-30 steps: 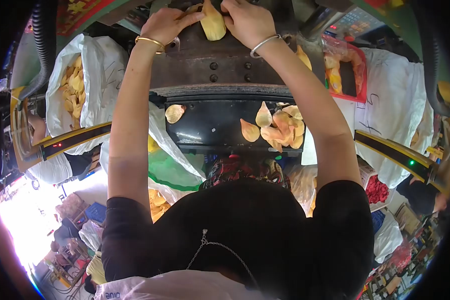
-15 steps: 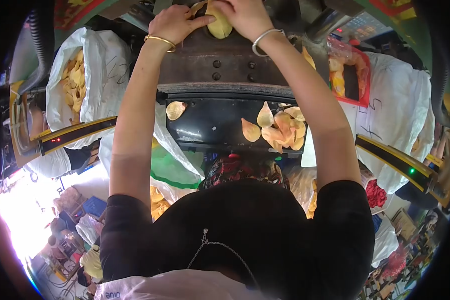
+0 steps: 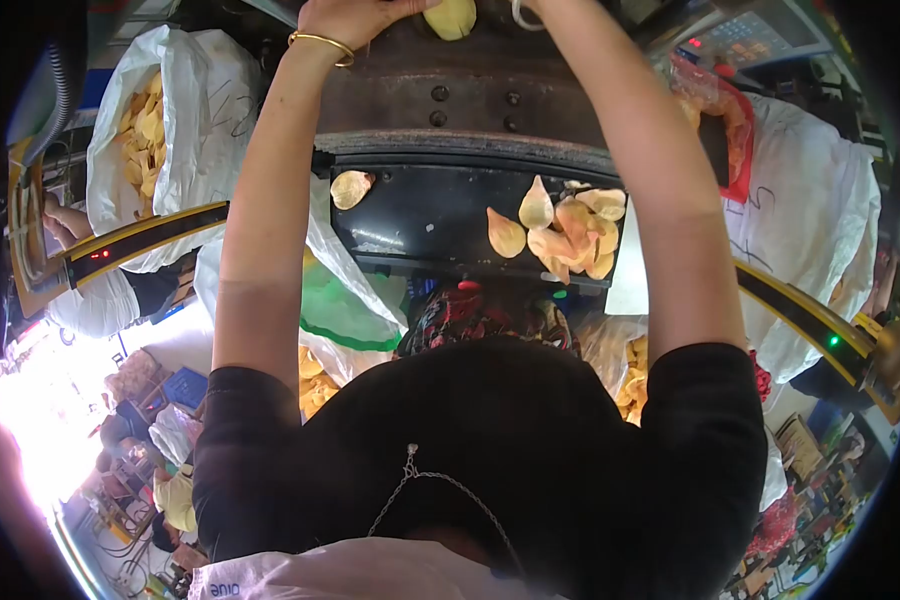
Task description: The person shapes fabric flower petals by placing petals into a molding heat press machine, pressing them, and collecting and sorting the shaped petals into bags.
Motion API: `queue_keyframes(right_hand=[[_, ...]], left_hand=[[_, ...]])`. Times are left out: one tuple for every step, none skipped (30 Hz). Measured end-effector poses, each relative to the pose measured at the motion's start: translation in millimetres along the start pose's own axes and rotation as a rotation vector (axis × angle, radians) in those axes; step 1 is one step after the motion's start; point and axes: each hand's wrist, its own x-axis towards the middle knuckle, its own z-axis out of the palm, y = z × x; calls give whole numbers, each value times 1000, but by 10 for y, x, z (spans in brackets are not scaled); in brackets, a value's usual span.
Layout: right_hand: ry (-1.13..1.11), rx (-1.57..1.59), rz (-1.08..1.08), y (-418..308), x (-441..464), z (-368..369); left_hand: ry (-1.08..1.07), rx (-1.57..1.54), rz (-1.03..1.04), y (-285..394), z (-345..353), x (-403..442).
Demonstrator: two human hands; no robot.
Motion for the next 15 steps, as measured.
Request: queue_keyframes(right_hand=[[-98, 74, 11, 90, 133, -52], [-194, 150, 21, 123, 155, -60], [-188, 164, 25, 178, 144, -42], [-153, 128, 40, 167, 110, -8], [-115, 93, 48, 129, 87, 15], [-71, 53, 50, 77, 82, 3], [-51, 55, 30, 120, 74, 19], [91, 5, -210, 288, 44, 104], [227, -54, -452, 477, 29, 192], [355, -115, -698, 571, 37, 232], [484, -179, -709, 530, -44, 271], [605, -237, -724, 490, -114, 296], [588, -240, -754, 406, -163, 261], [491, -226, -744, 386, -264, 242], [404, -202, -714, 424, -351, 276]], left_hand=[[43, -111, 111, -13, 0, -31], [28, -107, 114, -2, 49, 3], [-8, 9, 1, 11, 131, 82], [-40, 131, -110, 22, 196, 157], [-62, 258, -218, 3, 225, 200], [-54, 278, -208, -30, 231, 197], [-7, 282, -194, -71, 256, 188], [46, 279, -181, -103, 291, 180], [104, 269, -169, -114, 307, 190], [136, 267, -162, -105, 320, 198], [160, 269, -147, -87, 348, 183], [187, 270, -141, -87, 370, 179], [207, 273, -146, -104, 360, 178], [210, 272, -168, -125, 347, 154], [199, 266, -171, -128, 335, 121]])
